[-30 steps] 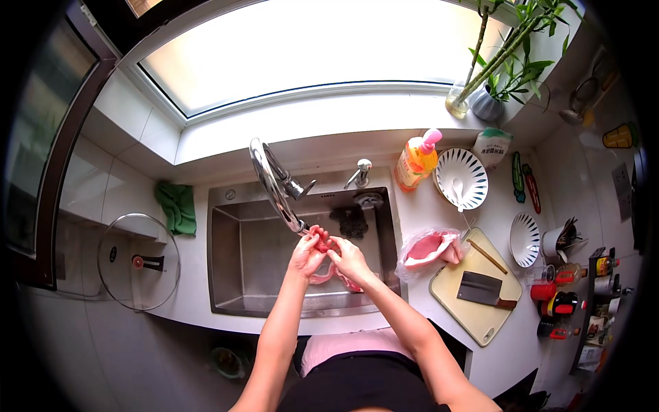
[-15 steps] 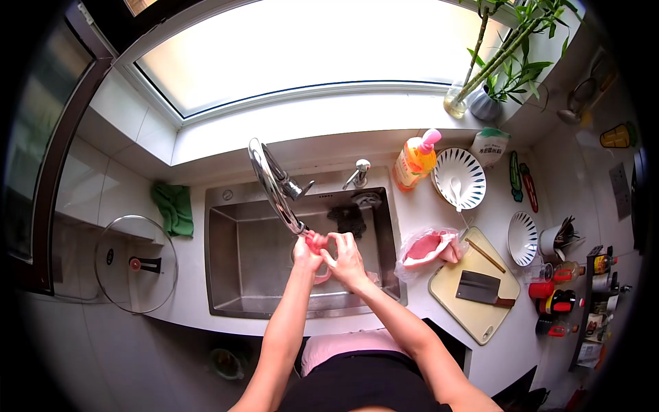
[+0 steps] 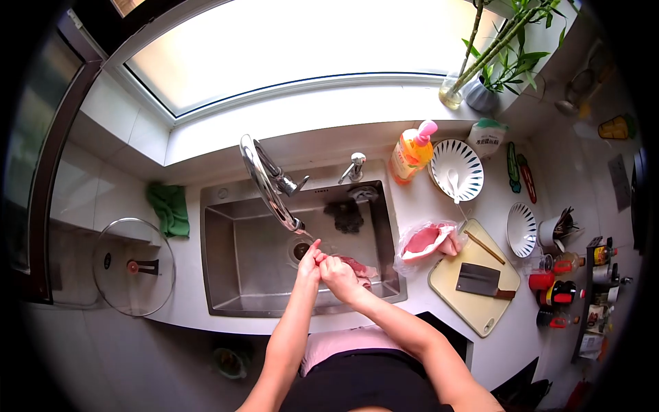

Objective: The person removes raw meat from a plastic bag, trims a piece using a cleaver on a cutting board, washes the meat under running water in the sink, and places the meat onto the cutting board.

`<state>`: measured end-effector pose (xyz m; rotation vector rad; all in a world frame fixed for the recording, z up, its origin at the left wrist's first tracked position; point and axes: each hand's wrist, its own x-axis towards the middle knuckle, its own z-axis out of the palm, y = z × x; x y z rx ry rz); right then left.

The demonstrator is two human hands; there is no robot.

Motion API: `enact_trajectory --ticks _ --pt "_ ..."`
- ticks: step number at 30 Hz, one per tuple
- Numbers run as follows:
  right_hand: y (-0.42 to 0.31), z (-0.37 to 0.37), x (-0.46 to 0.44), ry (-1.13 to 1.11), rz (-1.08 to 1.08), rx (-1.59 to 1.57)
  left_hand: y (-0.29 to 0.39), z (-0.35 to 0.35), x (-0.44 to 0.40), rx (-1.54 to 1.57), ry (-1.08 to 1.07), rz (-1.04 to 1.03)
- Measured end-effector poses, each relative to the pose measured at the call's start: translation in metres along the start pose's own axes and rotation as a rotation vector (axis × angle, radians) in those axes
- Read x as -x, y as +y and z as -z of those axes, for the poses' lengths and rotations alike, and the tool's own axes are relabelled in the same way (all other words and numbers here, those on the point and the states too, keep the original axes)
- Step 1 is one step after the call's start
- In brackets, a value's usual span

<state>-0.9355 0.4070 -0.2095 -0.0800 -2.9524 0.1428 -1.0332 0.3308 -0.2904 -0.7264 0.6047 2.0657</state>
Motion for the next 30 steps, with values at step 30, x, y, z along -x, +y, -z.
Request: enact_trajectory --ticks 30 --pt "0.076 0.062 0.125 0.261 -0.641 -0.273 -0.028 0.029 -0.045 -0.632 0.151 0.302"
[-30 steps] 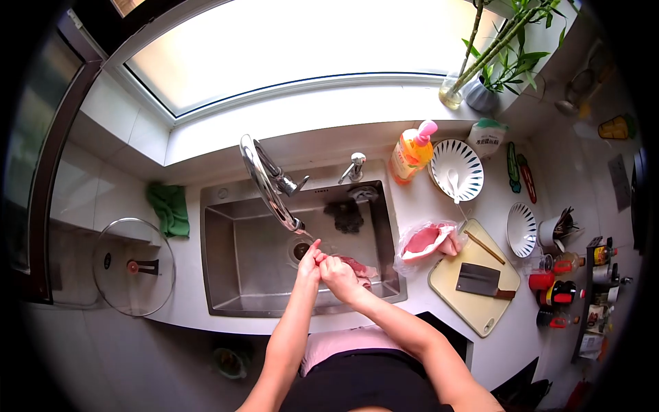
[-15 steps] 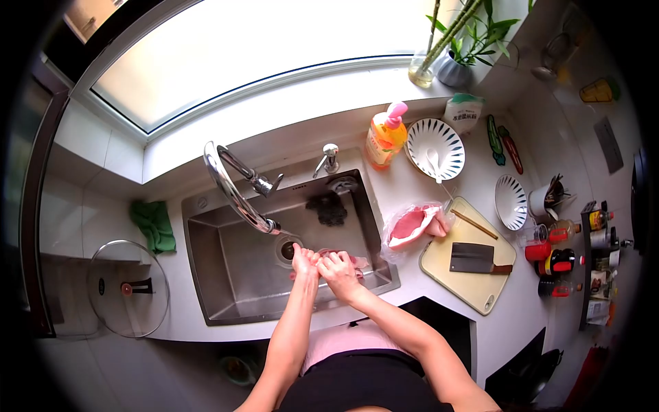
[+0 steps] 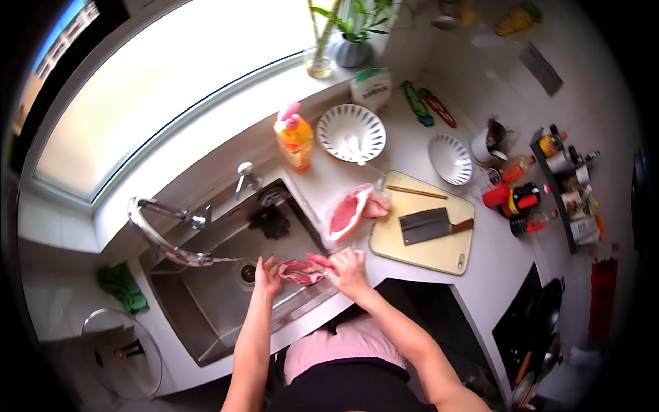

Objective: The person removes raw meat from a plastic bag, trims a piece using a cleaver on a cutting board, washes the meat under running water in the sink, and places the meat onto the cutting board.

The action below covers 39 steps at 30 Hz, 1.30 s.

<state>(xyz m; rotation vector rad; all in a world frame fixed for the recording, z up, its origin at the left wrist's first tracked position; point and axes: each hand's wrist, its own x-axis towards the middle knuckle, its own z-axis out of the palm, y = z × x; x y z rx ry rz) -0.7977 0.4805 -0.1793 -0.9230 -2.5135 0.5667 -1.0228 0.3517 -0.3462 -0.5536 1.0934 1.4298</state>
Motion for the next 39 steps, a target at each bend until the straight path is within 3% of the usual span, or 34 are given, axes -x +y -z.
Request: enact_trajectory --ticks 1,2,8,12,15,18,22,23,28,30,32,35,36,38,39 --pt "0.014 0.02 0.009 0.027 -0.073 0.026 0.0 -0.007 0.005 -0.024 -0.008 0.031" --pt "0.027 0.039 0.017 0.055 -0.143 0.05 -0.003 -0.014 0.011 -0.227 0.131 0.077" --pt "0.117 0.065 0.055 0.221 -0.379 0.136 -0.03 -0.011 -0.014 -0.409 0.09 0.131" --pt "0.163 0.051 0.064 0.217 -0.391 0.199 -0.038 -0.012 -0.024 -0.491 0.117 0.068" --pt "0.177 0.084 0.071 0.251 -0.277 0.207 -0.036 -0.04 0.018 -0.526 0.019 -0.059" --pt "0.229 0.133 0.092 0.287 -0.335 0.389 -0.044 -0.077 0.048 -0.453 0.165 -0.1" --pt "0.302 0.168 0.099 0.262 -0.243 0.524 -0.046 -0.026 -0.007 -0.378 0.312 -0.147" --pt "0.312 0.17 0.099 0.162 -0.222 0.534 -0.048 -0.018 -0.021 -0.347 0.31 -0.167" --pt "0.321 0.192 0.112 -0.026 -0.189 0.531 -0.064 -0.02 -0.039 -0.451 0.285 -0.174" --pt "0.323 0.203 0.128 0.012 -0.193 0.531 -0.069 -0.032 -0.039 -0.434 0.197 -0.187" --pt "0.328 0.209 0.148 -0.017 -0.361 0.577 -0.073 -0.033 -0.034 -0.584 0.126 -0.194" --pt "0.313 0.217 0.154 0.046 -0.492 0.585 -0.08 -0.054 -0.007 -0.565 0.23 -0.224" --pt "0.301 0.214 0.15 0.092 -0.484 0.579 -0.081 -0.069 0.011 -0.592 0.361 -0.252" --pt "0.263 0.204 0.126 0.153 -0.411 0.419 -0.081 0.024 -0.073 -0.493 0.217 -0.323" --pt "0.245 0.194 0.115 0.139 -0.387 0.401 -0.079 0.047 -0.084 -0.578 0.265 -0.31"
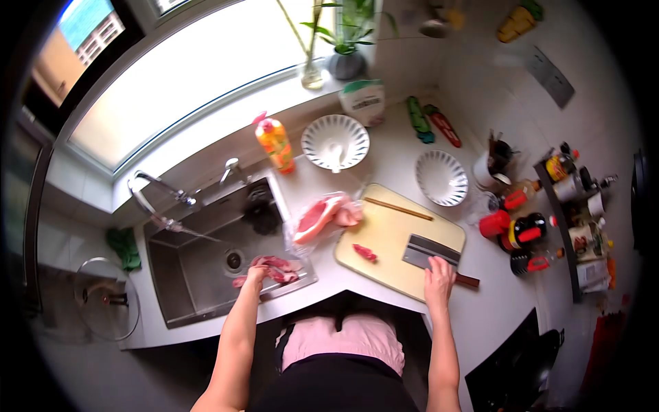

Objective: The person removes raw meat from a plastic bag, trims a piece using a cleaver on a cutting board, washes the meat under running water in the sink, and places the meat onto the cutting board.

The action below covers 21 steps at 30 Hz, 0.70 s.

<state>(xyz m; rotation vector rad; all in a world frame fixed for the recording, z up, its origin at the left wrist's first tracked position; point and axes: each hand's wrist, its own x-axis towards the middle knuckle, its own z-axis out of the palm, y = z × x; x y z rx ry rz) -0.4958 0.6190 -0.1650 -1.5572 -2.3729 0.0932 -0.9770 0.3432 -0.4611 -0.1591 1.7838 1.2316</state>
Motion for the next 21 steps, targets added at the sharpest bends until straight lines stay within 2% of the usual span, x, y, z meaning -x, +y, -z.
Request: enact_trajectory --ticks 2,4,6,9,11,13,16,20,21 --pt "-0.056 -0.004 -0.001 -0.141 0.128 -0.466 0.002 0.022 0.009 -0.211 0.138 0.003" --pt "-0.123 -0.003 0.0 -0.186 0.267 -0.627 0.034 0.034 0.06 -0.446 0.362 0.019" --pt "-0.179 -0.011 0.004 -0.283 0.425 -0.678 0.035 0.063 0.064 -0.523 0.386 0.031" --pt "-0.246 -0.033 0.015 -0.437 0.539 -0.714 0.039 0.093 0.068 -0.607 0.364 0.082" --pt "-0.279 -0.048 0.022 -0.477 0.546 -0.72 0.038 0.105 0.067 -0.786 0.299 0.012" --pt "-0.301 -0.064 0.029 -0.513 0.542 -0.722 0.035 0.106 0.06 -0.969 0.265 -0.196" --pt "-0.322 -0.082 0.036 -0.555 0.503 -0.73 0.045 0.084 0.05 -1.042 0.037 -0.205" --pt "-0.331 -0.081 0.046 -0.57 0.42 -0.675 0.042 0.048 0.036 -0.908 -0.007 -0.276" --pt "-0.33 -0.078 0.049 -0.582 0.378 -0.66 0.059 0.036 0.044 -0.882 0.104 -0.203"
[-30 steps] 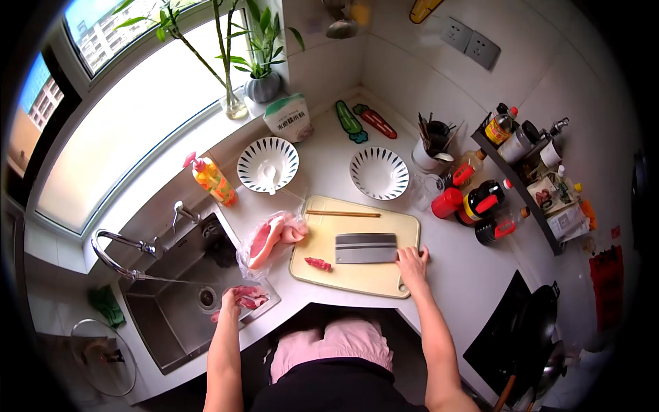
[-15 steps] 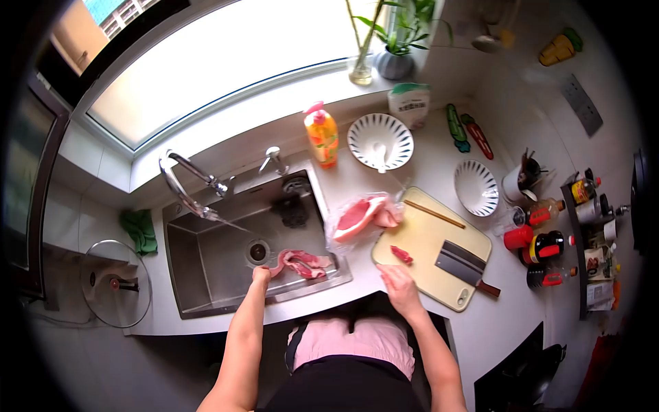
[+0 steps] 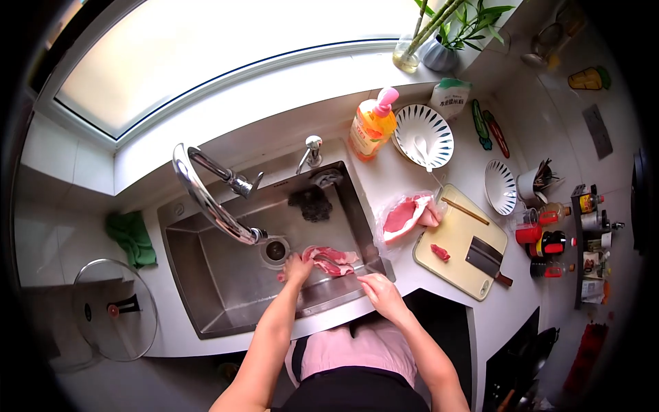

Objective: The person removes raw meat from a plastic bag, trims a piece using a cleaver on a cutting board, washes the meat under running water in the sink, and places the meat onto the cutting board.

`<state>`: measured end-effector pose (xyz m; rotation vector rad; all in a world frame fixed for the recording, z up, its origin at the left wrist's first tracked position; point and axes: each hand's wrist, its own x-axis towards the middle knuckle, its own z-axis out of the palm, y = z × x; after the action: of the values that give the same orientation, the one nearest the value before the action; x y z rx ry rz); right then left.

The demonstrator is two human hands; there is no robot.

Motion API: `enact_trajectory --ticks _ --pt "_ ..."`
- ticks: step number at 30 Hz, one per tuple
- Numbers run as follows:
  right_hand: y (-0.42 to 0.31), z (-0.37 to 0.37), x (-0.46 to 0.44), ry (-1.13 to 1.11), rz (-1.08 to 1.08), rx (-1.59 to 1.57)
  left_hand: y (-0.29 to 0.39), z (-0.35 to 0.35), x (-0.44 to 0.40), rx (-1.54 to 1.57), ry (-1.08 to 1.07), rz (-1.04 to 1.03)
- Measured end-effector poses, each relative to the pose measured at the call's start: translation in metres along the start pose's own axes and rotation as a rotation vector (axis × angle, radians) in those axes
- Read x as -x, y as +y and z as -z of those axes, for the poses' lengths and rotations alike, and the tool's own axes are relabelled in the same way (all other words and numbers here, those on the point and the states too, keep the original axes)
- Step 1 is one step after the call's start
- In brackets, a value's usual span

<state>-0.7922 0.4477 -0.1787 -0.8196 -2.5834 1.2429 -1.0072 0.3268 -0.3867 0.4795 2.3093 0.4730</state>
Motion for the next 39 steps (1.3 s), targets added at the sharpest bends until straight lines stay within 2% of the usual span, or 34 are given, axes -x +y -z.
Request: enact_trajectory --ticks 1,5,7,8,10,11,12,14,16,18,19,20,21,22,24,28,30,32,35,39 --pt "0.0 0.0 0.002 0.001 -0.039 0.003 0.013 0.002 0.0 0.015 0.073 0.111" --pt "0.006 0.0 0.006 -0.009 -0.131 -0.002 0.02 -0.019 -0.017 -0.156 0.145 0.012" --pt "0.01 -0.002 0.001 -0.014 -0.144 -0.003 0.021 -0.022 -0.021 0.223 -0.058 0.12" --pt "0.012 -0.004 -0.002 -0.014 -0.141 -0.006 0.021 -0.023 -0.017 0.222 -0.055 0.121" --pt "0.016 -0.009 -0.012 0.015 -0.168 -0.032 0.038 -0.003 0.005 0.672 -0.131 -0.058" --pt "0.017 -0.012 -0.017 0.019 -0.16 -0.04 0.045 0.011 0.014 0.799 -0.243 -0.098" --pt "0.017 -0.016 -0.023 0.052 -0.165 -0.068 0.052 0.025 0.028 0.793 -0.232 -0.098" --pt "0.015 -0.022 -0.036 0.078 -0.148 -0.099 0.067 0.052 0.054 1.022 -0.349 -0.142" --pt "0.012 -0.029 -0.051 0.036 -0.173 -0.167 0.082 0.077 0.077 1.043 -0.3 -0.167" --pt "0.01 -0.041 -0.069 0.022 -0.11 -0.185 0.089 0.093 0.094 1.147 -0.206 -0.307" --pt "0.004 -0.046 -0.079 -0.016 -0.095 -0.316 0.094 0.097 0.099 1.146 -0.115 -0.418" --pt "-0.001 -0.05 -0.089 -0.058 -0.08 -0.444 0.095 0.104 0.103 1.145 -0.091 -0.425" --pt "-0.011 -0.053 -0.099 -0.132 -0.206 -0.665 0.095 0.108 0.108 1.13 -0.085 -0.414" --pt "-0.019 -0.053 -0.108 -0.146 -0.188 -0.667 0.093 0.111 0.112 1.116 -0.08 -0.401" --pt "-0.033 -0.054 -0.122 -0.35 -0.261 -1.08 0.088 0.117 0.117 1.117 -0.026 -0.409" --pt "-0.046 -0.059 -0.128 -0.353 -0.267 -1.277 0.078 0.13 0.13 0.939 0.089 -0.42" --pt "-0.051 -0.056 -0.126 -0.376 -0.27 -1.302 0.075 0.132 0.136 0.879 0.118 -0.432" --pt "-0.055 -0.048 -0.125 -0.432 -0.284 -1.276 0.074 0.128 0.139 1.115 -0.036 -0.341" --pt "-0.059 -0.036 -0.124 -0.415 -0.284 -1.245 0.072 0.121 0.142 1.257 -0.1 -0.341" --pt "-0.053 -0.035 -0.131 -0.419 -0.262 -1.197 0.083 0.124 0.147 1.253 -0.102 -0.406"
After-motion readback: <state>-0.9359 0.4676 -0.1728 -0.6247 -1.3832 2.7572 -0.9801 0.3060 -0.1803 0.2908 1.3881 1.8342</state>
